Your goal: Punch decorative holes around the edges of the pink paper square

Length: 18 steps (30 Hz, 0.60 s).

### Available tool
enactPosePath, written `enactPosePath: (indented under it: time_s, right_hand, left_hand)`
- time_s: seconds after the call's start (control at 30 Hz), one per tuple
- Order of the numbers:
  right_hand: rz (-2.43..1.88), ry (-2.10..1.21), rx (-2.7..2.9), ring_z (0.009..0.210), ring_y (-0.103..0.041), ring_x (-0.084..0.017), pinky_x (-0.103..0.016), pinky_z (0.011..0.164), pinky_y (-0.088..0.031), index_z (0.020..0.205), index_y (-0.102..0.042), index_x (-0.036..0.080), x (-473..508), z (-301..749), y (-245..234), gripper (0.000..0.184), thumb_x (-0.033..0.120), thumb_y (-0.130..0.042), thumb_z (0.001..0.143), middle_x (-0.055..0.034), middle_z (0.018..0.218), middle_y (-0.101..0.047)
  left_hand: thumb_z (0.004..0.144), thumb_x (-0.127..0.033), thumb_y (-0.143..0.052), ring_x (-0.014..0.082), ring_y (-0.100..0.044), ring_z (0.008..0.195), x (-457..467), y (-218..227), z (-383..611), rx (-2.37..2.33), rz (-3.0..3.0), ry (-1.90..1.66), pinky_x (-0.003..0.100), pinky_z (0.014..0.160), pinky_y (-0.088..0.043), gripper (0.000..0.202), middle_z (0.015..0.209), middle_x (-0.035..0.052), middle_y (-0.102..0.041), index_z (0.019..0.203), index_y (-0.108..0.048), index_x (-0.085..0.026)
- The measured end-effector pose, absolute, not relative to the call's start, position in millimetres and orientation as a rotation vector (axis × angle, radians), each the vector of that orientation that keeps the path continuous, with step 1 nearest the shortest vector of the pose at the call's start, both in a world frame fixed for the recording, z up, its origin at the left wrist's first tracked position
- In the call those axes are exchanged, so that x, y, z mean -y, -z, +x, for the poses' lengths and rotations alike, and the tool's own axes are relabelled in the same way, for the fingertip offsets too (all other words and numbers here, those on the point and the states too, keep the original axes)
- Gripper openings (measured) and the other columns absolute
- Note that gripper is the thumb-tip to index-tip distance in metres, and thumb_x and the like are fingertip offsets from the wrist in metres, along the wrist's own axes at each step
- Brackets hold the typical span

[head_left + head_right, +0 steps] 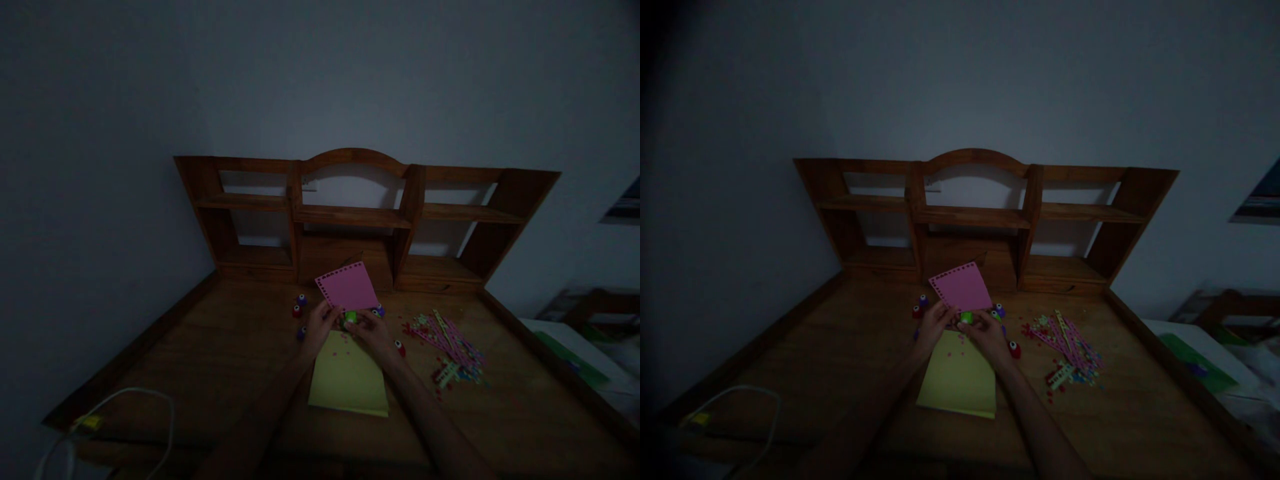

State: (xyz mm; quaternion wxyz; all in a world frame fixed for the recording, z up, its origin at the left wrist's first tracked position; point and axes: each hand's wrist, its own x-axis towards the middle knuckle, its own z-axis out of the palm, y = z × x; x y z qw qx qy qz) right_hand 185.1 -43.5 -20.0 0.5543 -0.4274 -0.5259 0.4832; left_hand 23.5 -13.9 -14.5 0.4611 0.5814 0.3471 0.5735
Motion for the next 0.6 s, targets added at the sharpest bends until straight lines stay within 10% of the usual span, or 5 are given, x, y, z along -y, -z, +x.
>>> enactPosePath:
  time_s: [0.6]
  right_hand:
    - [-1.055, -1.095, 1.288, 0.064, -0.059, -0.017, -0.028, 0.059, -0.046, 0.091, -0.071, 0.021, 46.8, 186.2, 13.5, 0.039, 0.045, -0.082, 0.062, -0.0048, 0.085, -0.071]
  left_hand:
    - [0.083, -0.044, -0.064, 0.0197, -0.064, 0.083, 17.4, 12.7, 24.0, -0.887, 1.459, -1.425, 0.026, 0.068, -0.05, 0.037, 0.101, 0.011, -0.07, 0.103, -0.065, -0.013]
